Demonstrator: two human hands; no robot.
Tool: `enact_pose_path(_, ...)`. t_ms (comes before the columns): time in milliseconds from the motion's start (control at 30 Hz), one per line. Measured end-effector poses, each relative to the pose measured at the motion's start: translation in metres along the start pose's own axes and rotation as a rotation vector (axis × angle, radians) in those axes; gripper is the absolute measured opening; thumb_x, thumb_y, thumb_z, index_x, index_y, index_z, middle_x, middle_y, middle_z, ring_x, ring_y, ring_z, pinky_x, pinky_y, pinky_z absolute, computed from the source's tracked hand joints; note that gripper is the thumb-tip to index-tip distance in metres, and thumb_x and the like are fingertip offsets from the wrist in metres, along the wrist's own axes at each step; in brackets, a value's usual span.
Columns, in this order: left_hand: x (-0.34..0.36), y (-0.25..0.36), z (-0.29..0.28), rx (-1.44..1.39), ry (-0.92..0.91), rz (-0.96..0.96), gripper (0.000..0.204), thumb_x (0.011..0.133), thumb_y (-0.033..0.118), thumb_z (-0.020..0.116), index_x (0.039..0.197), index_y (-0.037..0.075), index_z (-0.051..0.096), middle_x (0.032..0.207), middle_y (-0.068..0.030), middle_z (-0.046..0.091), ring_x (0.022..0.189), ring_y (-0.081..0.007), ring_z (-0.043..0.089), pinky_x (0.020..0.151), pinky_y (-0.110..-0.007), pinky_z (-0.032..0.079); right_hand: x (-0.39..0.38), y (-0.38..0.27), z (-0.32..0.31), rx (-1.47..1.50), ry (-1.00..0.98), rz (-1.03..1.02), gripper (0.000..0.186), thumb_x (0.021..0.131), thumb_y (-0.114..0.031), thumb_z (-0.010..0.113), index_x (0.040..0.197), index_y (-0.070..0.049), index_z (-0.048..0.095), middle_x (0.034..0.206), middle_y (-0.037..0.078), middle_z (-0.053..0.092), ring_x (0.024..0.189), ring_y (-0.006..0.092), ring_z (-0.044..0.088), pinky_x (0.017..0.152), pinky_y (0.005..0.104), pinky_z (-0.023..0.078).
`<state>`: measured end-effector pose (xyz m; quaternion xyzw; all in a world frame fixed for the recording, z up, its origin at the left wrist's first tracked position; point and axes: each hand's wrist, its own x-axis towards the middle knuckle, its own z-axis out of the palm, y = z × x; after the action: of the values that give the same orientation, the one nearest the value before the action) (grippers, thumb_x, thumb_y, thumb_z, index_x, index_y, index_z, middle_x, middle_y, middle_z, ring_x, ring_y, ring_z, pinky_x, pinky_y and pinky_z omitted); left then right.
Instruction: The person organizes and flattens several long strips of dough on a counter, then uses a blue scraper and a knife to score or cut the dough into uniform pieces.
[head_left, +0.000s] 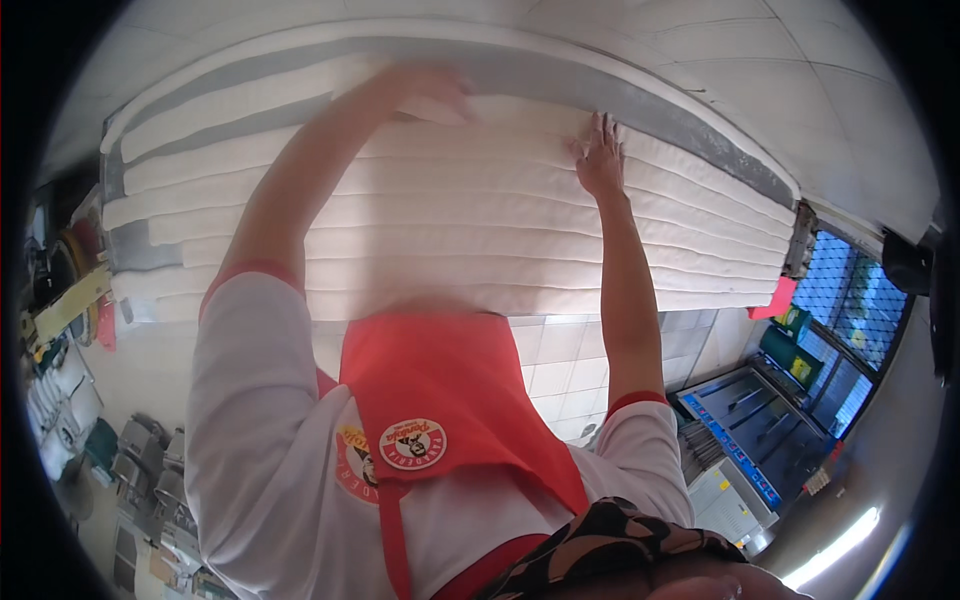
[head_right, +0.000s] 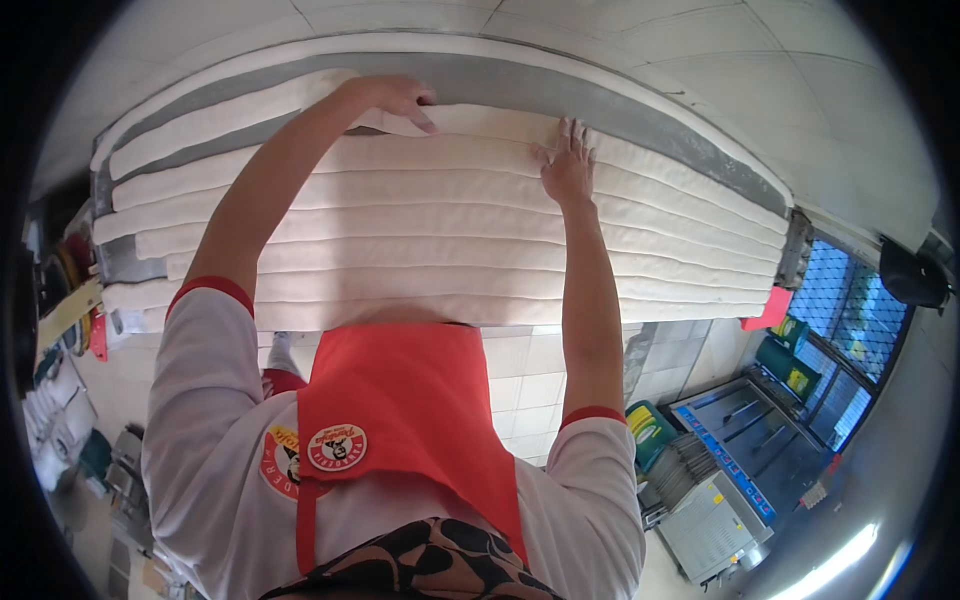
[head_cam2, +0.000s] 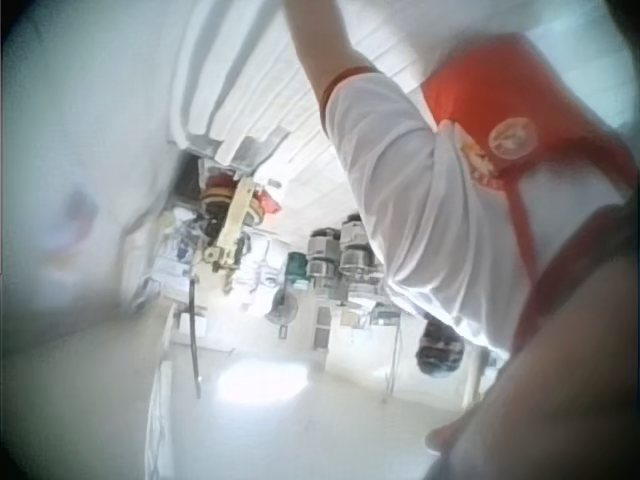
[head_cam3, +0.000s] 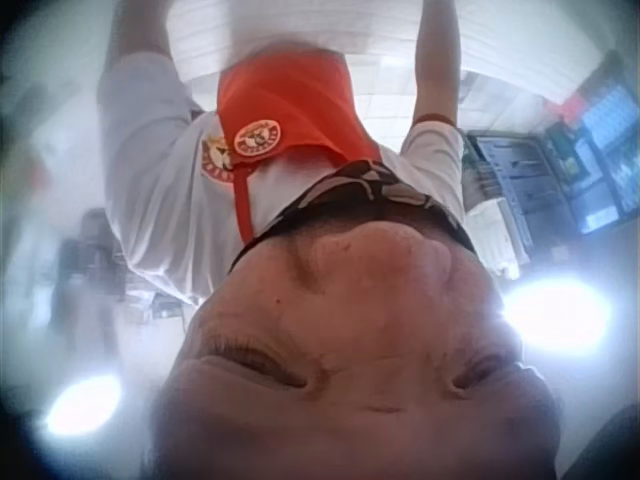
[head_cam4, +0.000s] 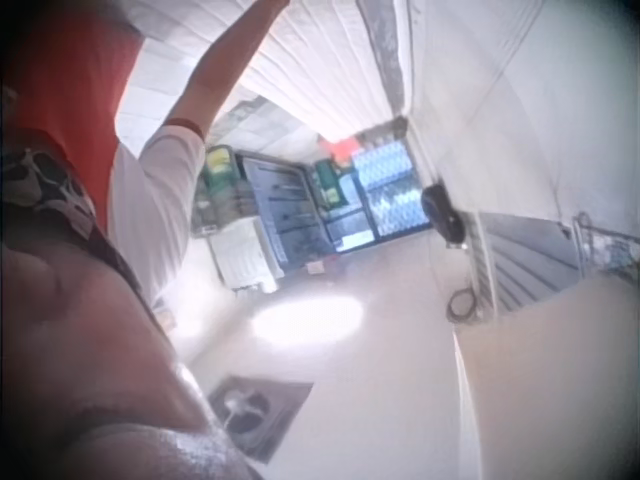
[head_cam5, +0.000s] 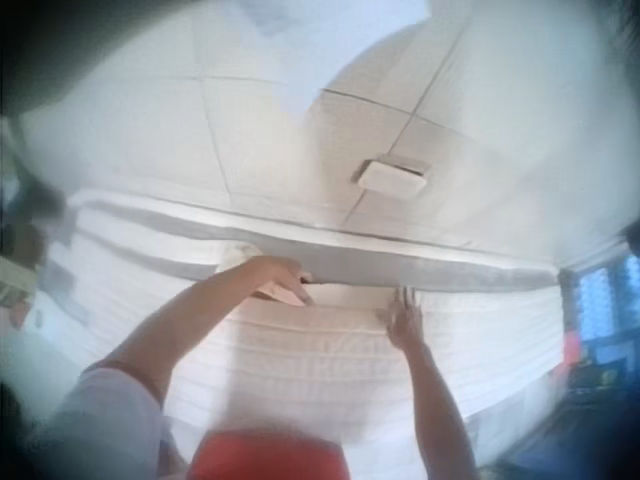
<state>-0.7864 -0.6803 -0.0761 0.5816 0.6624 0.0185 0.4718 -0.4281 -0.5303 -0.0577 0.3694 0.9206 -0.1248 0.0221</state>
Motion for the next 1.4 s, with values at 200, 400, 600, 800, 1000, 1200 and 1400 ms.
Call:
enact_pose_path(200,0.027,-0.035,0.021,0.204,0.144,0.05,0.072,0.092,0.052,0.072,0.143,0.003,0.059,0.14,-0.021,0.062,0.129,-0.0401,0.058,0.109,-0.046,0.045,-0.003,-0.009,0.024,-0.069,0.003,0.001,0.077,0.106,-0.062,0.041,0.168,-0.021,0.02,0.175,0.015,0.011,0.161,0.0416,0.009,0.128,0.0604,0.009)
enact_pose_path(400,0.026,0.006,0.03,0.009,0.183,0.032,0.069,0.098,0.054,0.062,0.146,0.004,0.057,0.142,-0.0221,0.061,0.132,-0.0406,0.056,0.111,-0.047,0.043,-0.006,0.004,0.026,-0.087,-0.01,0.018,0.079,0.105,-0.063,0.042,0.168,-0.021,0.021,0.176,0.014,0.01,0.161,0.0405,0.007,0.128,0.0619,0.007)
enact_pose_path(600,0.014,0.026,0.045,0.008,0.362,-0.063,0.061,0.099,0.053,0.06,0.143,0.01,0.06,0.14,-0.0194,0.063,0.129,-0.0395,0.058,0.107,-0.047,0.046,-0.002,-0.008,0.01,-0.053,-0.117,0.051,0.078,0.105,-0.063,0.043,0.168,-0.023,0.021,0.176,0.011,0.008,0.162,0.0394,0.004,0.126,0.0655,0.01)
enact_pose_path(800,0.0,0.028,0.032,0.029,0.443,-0.137,0.047,0.097,0.044,0.068,0.129,0.01,0.065,0.131,-0.0152,0.068,0.118,-0.0377,0.065,0.097,-0.048,0.053,-0.006,-0.025,0.012,-0.079,-0.097,-0.107,0.075,0.106,-0.061,0.042,0.167,-0.021,0.025,0.176,0.007,0.013,0.162,0.0369,0.009,0.123,0.0708,0.014)
enact_pose_path(1000,-0.012,0.027,0.048,0.026,0.65,-0.097,0.044,0.096,0.043,0.07,0.125,0.011,0.063,0.128,-0.0142,0.065,0.116,-0.037,0.064,0.095,-0.048,0.052,0.011,-0.059,0.005,-0.055,-0.18,-0.164,0.075,0.106,-0.061,0.041,0.165,-0.016,0.029,0.175,0.009,0.018,0.161,0.0362,0.015,0.124,0.0697,0.013)
enact_pose_path(1200,-0.032,0.027,0.073,0.314,0.758,-0.078,0.058,0.094,0.042,0.07,0.144,0.016,0.057,0.139,-0.0089,0.054,0.133,-0.0314,0.051,0.107,-0.05,0.043,0.012,-0.085,0.014,0.052,-0.141,-0.089,0.08,0.105,-0.064,0.04,0.167,-0.015,0.024,0.175,0.011,0.016,0.161,0.0357,0.011,0.127,0.0634,0.012)
enact_pose_path(1400,-0.031,0.009,0.089,0.296,0.842,0.101,0.062,0.096,0.043,0.067,0.149,0.015,0.054,0.138,-0.0083,0.054,0.131,-0.0301,0.051,0.109,-0.052,0.04,0.011,-0.113,0.022,-0.042,-0.182,-0.032,0.079,0.104,-0.056,0.051,0.166,-0.014,0.025,0.175,0.013,0.014,0.161,0.0384,0.012,0.126,0.0617,0.015)
